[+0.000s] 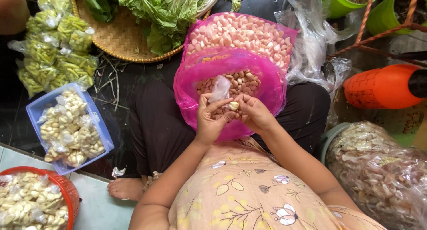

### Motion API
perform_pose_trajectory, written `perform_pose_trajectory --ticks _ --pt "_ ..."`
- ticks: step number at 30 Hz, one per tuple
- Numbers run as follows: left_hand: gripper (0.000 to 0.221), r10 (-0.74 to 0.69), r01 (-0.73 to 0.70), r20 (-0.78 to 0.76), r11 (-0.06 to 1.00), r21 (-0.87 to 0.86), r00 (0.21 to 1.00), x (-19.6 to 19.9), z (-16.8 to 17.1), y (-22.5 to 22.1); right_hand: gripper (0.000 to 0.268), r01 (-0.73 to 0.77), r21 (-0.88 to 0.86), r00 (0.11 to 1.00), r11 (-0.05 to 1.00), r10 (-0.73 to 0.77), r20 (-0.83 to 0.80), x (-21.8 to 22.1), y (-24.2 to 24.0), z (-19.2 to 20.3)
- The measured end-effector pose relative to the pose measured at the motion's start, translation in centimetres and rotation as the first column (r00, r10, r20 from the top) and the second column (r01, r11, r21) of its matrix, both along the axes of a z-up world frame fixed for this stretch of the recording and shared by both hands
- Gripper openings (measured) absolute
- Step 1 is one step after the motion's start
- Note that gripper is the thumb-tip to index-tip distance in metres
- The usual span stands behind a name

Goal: The person takes garlic cloves from a large pink plastic bag and places them into smaller clear plastic bags by hand.

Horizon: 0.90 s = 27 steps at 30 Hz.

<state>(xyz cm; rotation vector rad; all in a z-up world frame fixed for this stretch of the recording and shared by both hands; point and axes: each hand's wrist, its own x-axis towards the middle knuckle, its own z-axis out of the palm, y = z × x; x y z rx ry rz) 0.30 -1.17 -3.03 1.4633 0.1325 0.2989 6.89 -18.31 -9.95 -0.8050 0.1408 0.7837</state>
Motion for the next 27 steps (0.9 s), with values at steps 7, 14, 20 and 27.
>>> perform_pose_trajectory --ticks 7,14,20,27 --pt "0.029 -0.02 0.02 0.001 0.991 -0.133 1.0 -0.7 1.9 -1.0 0.022 0.174 -0.281 0.912 0.944 -0.046 0.407 -1.1 -0.3 7.2" --pt "0.035 0.172 -0.246 0.181 0.781 0.574 0.968 -1.1 1.3 -0.5 0.014 0.488 -0.461 0.408 0.741 0.273 0.871 -2.0 -0.2 13.8" --pt "0.028 0.132 -0.291 0.274 0.654 0.698 0.953 -0.9 2.5 -1.0 0.009 0.593 -0.4 0.162 0.699 0.383 0.909 -2.1 -0.3 13.2" --pt "0.019 0.075 -0.309 0.321 0.537 0.785 0.944 -0.8 1.5 -1.1 0.008 0.676 -0.327 -0.068 0.66 0.498 0.864 -1.7 -0.2 12.9"
